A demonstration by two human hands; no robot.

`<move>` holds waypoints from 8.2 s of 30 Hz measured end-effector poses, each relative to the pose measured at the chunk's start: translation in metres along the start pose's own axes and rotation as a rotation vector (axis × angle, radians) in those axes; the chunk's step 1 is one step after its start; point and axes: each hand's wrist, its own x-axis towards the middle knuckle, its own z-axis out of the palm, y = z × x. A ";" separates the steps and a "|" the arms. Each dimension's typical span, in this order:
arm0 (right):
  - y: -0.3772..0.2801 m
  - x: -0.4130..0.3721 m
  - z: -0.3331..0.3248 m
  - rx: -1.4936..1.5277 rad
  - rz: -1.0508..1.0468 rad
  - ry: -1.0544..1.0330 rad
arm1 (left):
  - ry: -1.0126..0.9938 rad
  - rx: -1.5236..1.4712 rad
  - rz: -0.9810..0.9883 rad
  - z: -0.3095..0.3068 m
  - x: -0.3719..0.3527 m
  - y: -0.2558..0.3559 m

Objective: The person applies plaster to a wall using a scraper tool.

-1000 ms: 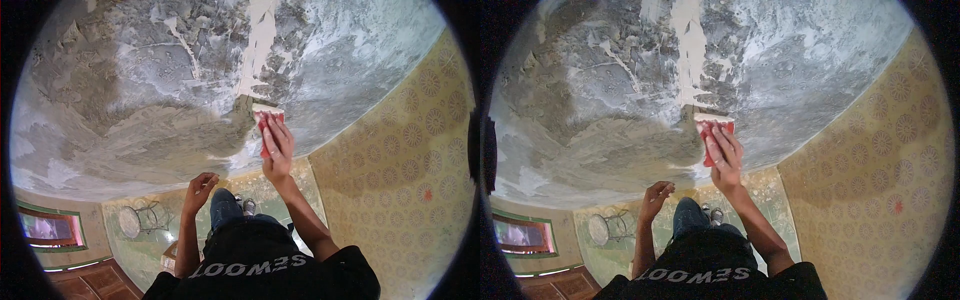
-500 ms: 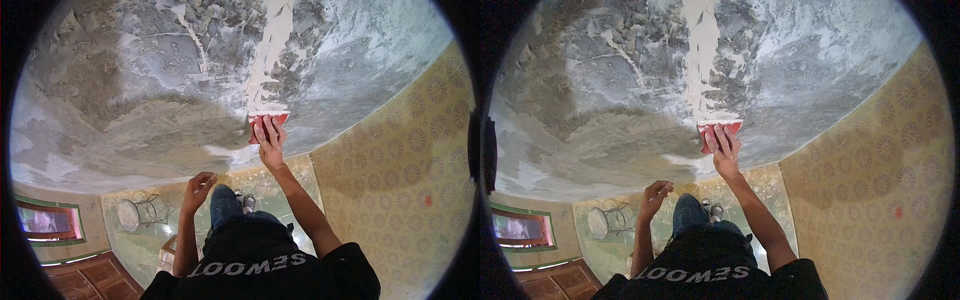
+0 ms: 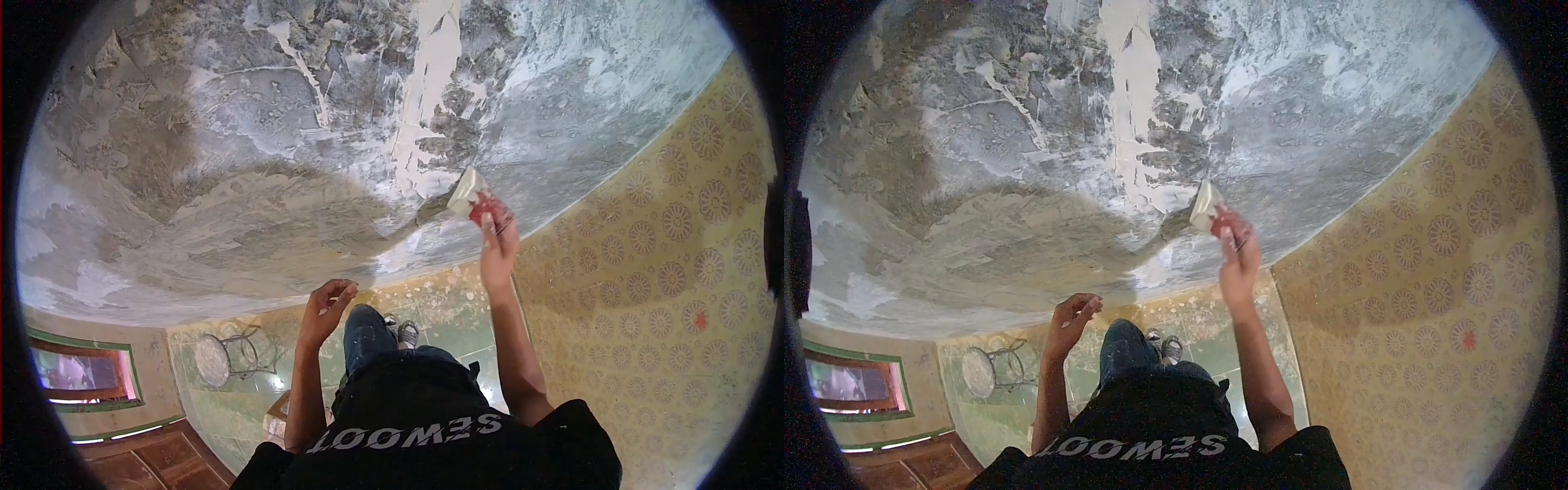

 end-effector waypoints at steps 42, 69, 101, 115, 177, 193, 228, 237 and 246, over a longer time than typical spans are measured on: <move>0.045 -0.053 0.067 -0.513 -0.474 -0.176 | 0.045 -0.014 -0.020 -0.005 -0.016 -0.001; -0.041 0.018 0.024 0.222 0.006 -0.044 | 0.021 -0.042 0.016 -0.010 -0.022 -0.005; -0.232 0.109 0.006 -0.027 -0.396 -0.007 | 0.019 -0.069 0.063 -0.002 -0.009 -0.019; -0.342 0.169 0.002 -0.850 -1.013 -0.469 | 0.063 -0.033 0.018 -0.004 0.000 -0.011; -0.109 0.019 0.015 0.420 0.166 -0.152 | -0.009 -0.135 0.098 0.015 -0.001 0.018; -0.105 -0.048 0.060 0.656 0.392 0.064 | -0.126 -0.623 0.191 0.101 0.018 0.118; -0.063 0.002 0.036 -0.075 0.001 -0.660 | -0.149 -1.096 -0.150 0.090 0.051 0.045; -0.070 0.018 0.052 -0.075 0.059 -0.630 | -0.143 -1.262 -0.131 0.077 0.058 0.060; -0.084 0.031 0.067 0.130 0.100 -0.546 | -0.150 -1.379 -0.024 0.063 0.063 0.089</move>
